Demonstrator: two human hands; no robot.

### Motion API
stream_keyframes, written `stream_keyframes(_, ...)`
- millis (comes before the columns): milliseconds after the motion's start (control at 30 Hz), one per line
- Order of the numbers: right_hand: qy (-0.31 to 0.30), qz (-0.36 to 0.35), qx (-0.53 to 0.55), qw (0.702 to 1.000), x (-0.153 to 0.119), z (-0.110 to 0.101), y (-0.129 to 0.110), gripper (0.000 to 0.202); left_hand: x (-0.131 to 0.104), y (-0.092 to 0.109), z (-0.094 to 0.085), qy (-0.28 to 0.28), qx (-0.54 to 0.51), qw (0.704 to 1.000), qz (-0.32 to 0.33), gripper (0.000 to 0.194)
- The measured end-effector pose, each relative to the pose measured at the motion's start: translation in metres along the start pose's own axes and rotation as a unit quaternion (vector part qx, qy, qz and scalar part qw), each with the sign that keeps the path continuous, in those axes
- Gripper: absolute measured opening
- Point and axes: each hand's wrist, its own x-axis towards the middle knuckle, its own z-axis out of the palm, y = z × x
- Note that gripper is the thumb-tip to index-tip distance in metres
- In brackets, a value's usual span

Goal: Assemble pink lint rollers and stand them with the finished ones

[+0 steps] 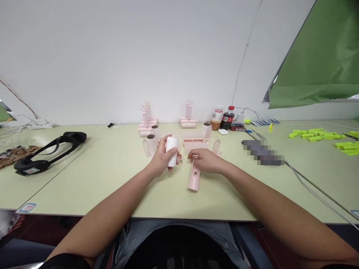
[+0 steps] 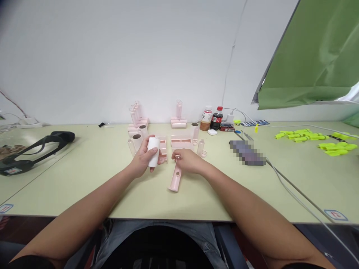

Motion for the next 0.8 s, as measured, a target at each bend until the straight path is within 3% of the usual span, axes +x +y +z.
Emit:
stream_keyframes(200,-0.092,0.080,0.234,0.965,0.003,-0.001,0.003,0.017,0.000,0.001,0.002,-0.012,0.003,1.000,-0.025,0.070)
stream_keyframes(500,-0.145,0.026,0.445,0.883,0.004,-0.005,0.007,0.019,-0.001,0.001,0.002,-0.038,0.017,0.998,-0.045,0.069)
stream_keyframes(600,-0.146,0.015,0.488,0.861,0.006,-0.003,0.011,0.022,-0.001,0.001,0.001,-0.041,0.023,0.998,-0.051,0.068)
stream_keyframes(800,-0.096,0.056,0.556,0.824,0.010,0.004,0.010,0.018,0.000,0.000,0.001,-0.035,0.021,0.997,-0.058,0.064)
